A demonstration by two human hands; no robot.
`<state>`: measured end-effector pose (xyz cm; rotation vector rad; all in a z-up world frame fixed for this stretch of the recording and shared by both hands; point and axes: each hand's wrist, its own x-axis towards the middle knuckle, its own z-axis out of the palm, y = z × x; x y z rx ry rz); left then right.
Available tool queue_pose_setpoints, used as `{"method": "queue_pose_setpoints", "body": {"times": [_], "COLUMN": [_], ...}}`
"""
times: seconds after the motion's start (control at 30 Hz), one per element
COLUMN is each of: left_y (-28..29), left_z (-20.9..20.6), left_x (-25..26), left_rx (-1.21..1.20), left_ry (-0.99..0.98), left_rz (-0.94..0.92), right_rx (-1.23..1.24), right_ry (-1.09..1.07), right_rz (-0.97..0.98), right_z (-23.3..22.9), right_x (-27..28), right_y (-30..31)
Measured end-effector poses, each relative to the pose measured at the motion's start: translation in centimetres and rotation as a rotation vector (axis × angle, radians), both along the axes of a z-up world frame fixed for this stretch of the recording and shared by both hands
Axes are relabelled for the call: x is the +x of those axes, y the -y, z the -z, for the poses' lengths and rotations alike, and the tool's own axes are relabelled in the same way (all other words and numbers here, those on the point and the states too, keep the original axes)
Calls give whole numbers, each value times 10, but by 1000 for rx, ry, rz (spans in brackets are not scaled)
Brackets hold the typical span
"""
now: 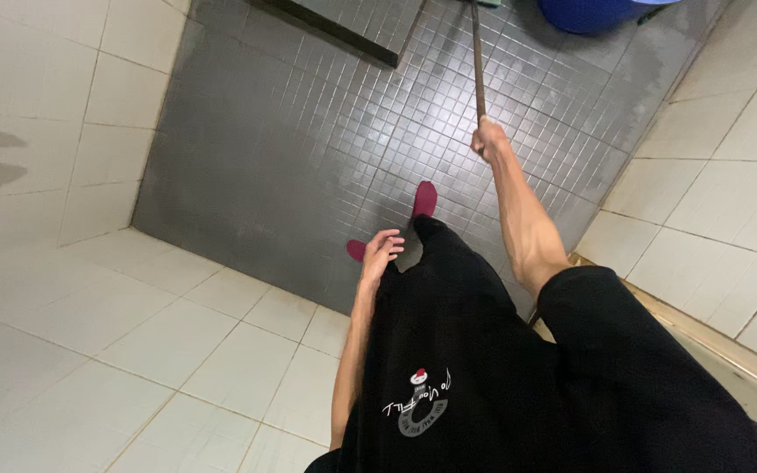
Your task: The person sweeps the tiled floor of a bathroom using a broom, moving debris toward a drain. They then switch to a mop to clean the floor surface, working around a urinal and a blue bucket.
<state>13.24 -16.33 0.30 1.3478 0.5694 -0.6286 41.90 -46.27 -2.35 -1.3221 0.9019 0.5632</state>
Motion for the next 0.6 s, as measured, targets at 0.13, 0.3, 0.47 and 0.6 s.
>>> {"method": "queue_pose_setpoints", "body": {"times": [0.13,0.3,0.47,0.6], "left_y": [0,-1,-1,-3], "left_z": [2,6,7,3], "left_x": [8,18,22,20], "left_rx": [-30,-47,-51,-54], "left_ry": [11,24,30,24], "left_rz": [8,44,68,55], "right_rx": [-21,63,48,37], "right_ry": [-9,-67,-71,39], "right_rz": [-32,107,66,23], "right_z": [-5,-8,-9,-5], "right_x": [-41,-79,-72,-32], "right_y": [3,3,2,1]}}
